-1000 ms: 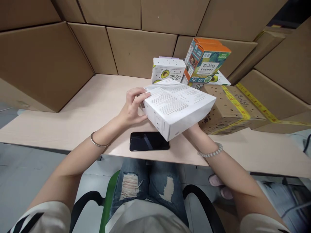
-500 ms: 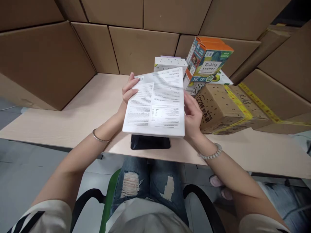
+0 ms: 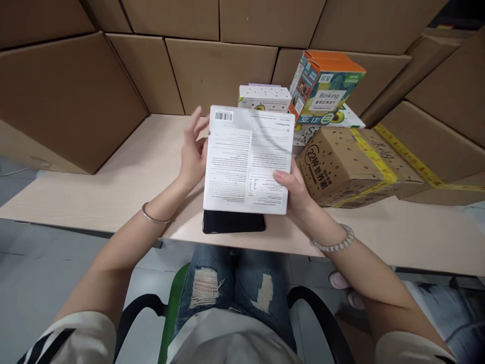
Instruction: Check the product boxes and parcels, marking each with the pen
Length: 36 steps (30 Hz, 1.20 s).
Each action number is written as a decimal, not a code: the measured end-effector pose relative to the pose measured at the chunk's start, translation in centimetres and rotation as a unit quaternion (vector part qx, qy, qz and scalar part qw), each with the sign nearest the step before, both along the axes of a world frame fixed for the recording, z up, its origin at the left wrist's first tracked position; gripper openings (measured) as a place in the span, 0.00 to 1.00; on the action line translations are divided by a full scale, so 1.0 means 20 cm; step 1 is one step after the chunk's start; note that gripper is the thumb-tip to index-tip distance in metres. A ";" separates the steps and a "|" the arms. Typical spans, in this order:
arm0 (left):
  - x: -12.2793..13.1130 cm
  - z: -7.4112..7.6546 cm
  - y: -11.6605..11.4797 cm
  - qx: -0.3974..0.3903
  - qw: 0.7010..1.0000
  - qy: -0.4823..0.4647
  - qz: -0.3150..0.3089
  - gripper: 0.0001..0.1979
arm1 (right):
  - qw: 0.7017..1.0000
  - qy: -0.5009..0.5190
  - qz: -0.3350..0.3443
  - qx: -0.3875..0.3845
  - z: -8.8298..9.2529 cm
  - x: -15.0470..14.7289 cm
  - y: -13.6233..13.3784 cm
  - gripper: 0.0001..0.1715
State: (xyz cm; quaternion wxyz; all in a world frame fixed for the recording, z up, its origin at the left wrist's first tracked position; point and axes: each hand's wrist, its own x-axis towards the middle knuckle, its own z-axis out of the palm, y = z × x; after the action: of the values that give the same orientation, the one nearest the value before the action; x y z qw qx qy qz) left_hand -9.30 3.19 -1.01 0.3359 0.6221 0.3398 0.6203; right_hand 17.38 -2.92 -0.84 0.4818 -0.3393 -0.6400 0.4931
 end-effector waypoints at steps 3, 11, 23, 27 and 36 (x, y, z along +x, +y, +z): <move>-0.04 0.02 0.03 -0.063 0.995 -0.056 -0.050 0.36 | 0.999 -0.003 -0.035 0.022 0.01 -0.02 -0.02 0.69; -0.05 0.03 -0.02 -0.105 0.983 -0.057 -0.139 0.45 | 0.999 -0.049 -0.012 0.000 -0.04 -0.01 0.05 0.65; -0.10 0.02 0.06 0.017 0.997 -0.063 0.028 0.37 | 0.675 -0.724 -0.052 0.131 0.09 -0.02 -0.06 0.22; -0.12 0.03 0.07 0.038 0.996 -0.076 0.022 0.39 | 0.661 -0.733 -0.077 0.142 0.09 -0.02 -0.06 0.18; -0.12 0.02 0.09 0.060 0.990 -0.122 0.023 0.35 | 0.829 -0.489 -0.262 0.070 0.07 0.01 -0.05 0.08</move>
State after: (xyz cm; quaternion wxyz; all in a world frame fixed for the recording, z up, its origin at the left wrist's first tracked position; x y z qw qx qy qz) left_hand -11.70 4.97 -0.54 0.3226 0.5531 0.2724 0.7182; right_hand 17.50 -3.87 0.57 0.2394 -0.6563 -0.7118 0.0724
